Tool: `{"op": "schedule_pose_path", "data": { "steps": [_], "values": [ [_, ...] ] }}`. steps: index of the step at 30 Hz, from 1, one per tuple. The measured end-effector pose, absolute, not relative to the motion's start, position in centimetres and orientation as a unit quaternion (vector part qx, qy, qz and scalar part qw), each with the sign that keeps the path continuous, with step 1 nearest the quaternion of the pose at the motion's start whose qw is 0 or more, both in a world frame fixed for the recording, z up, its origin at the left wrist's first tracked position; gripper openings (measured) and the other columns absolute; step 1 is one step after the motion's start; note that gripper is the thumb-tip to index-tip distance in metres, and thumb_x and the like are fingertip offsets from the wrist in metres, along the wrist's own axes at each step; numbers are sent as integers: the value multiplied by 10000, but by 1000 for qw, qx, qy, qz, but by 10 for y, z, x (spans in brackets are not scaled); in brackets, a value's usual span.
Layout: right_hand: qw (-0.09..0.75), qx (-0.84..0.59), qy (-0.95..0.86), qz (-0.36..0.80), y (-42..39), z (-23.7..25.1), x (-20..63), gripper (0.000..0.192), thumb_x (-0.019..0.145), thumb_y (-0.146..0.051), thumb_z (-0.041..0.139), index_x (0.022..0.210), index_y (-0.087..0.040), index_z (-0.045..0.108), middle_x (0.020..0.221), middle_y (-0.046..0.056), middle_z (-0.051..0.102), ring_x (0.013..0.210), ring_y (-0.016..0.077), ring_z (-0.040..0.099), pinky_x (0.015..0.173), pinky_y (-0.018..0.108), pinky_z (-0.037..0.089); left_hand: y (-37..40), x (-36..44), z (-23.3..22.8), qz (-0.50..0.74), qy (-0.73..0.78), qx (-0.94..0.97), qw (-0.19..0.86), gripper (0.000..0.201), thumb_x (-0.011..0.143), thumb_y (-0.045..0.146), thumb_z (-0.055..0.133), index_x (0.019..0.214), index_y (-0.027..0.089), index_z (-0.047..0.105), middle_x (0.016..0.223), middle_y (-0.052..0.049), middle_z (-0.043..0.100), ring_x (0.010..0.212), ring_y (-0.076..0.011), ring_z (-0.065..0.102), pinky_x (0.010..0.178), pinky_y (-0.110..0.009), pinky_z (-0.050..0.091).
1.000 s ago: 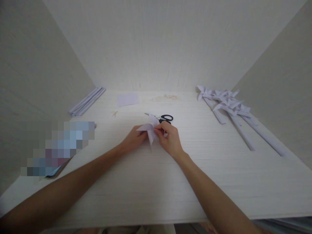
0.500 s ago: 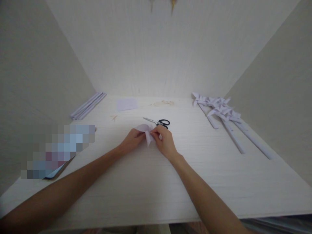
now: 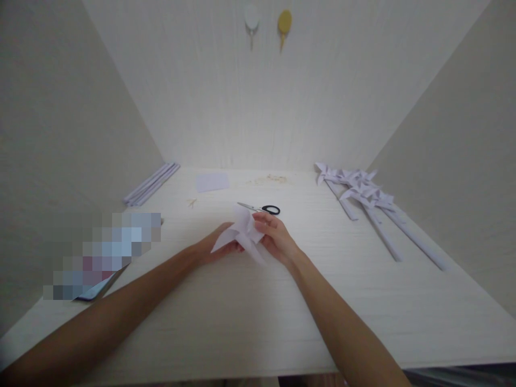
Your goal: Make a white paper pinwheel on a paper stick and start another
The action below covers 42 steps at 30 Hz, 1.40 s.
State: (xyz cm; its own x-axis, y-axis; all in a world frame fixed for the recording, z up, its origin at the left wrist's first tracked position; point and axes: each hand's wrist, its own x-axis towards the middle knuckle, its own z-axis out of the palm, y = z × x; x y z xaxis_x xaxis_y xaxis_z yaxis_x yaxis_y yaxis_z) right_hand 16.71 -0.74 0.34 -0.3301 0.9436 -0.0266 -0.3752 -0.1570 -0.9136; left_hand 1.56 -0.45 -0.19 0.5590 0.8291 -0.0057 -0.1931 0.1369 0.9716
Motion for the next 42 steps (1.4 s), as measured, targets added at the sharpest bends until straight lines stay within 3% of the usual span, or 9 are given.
{"op": "schedule_pose_path", "data": {
  "steps": [6, 12, 17, 20, 25, 33, 42],
  "values": [
    [494, -320, -416, 693, -7, 0, 166, 223, 513, -211, 736, 688, -173, 603, 654, -29, 630, 583, 89, 564, 596, 225, 440, 1, 20, -10, 456, 337, 459, 684, 210, 608, 308, 646, 619, 120, 553, 547, 10, 511, 492, -64, 447, 526, -215, 388],
    [427, -253, -435, 751, -7, 0, 171, 287, 530, -204, 742, 793, -143, 644, 711, 10, 668, 661, 109, 602, 684, 232, 453, 0, 19, -6, 414, 310, 442, 733, 237, 596, 321, 659, 578, 99, 579, 518, -3, 525, 489, -64, 445, 540, -207, 364],
    [386, -203, -416, 798, -10, 6, 173, 308, 565, -259, 727, 835, -143, 634, 727, 21, 675, 615, 102, 608, 574, 189, 467, 1, 17, -6, 384, 296, 463, 742, 214, 600, 308, 652, 552, 110, 586, 522, -6, 538, 491, -74, 452, 498, -203, 335],
    [404, -208, -377, 807, -12, 6, 171, 280, 560, -247, 728, 805, -154, 628, 695, 0, 673, 586, 102, 609, 533, 186, 477, 0, 18, -5, 381, 305, 468, 737, 244, 584, 324, 662, 522, 108, 569, 502, 4, 519, 477, -64, 424, 487, -200, 316],
    [436, -235, -352, 794, -12, 1, 169, 267, 525, -162, 735, 764, -139, 618, 675, -2, 673, 577, 112, 613, 593, 228, 507, -3, 19, -4, 382, 321, 468, 729, 282, 584, 352, 662, 531, 91, 566, 498, 10, 505, 480, -55, 412, 505, -202, 303],
    [471, -273, -340, 767, -10, -2, 168, 190, 512, -116, 721, 673, -126, 620, 600, -6, 665, 506, 94, 594, 523, 190, 488, -3, 18, -4, 379, 301, 473, 736, 283, 621, 363, 634, 558, 94, 573, 522, 3, 520, 490, -58, 428, 535, -211, 315],
    [442, -267, -326, 792, -10, -1, 174, 277, 467, -154, 755, 716, -141, 635, 624, -5, 670, 525, 97, 588, 524, 197, 485, -1, 19, -5, 374, 290, 465, 748, 265, 604, 352, 646, 569, 104, 560, 548, -1, 532, 513, -71, 451, 561, -220, 333]
  ]
}}
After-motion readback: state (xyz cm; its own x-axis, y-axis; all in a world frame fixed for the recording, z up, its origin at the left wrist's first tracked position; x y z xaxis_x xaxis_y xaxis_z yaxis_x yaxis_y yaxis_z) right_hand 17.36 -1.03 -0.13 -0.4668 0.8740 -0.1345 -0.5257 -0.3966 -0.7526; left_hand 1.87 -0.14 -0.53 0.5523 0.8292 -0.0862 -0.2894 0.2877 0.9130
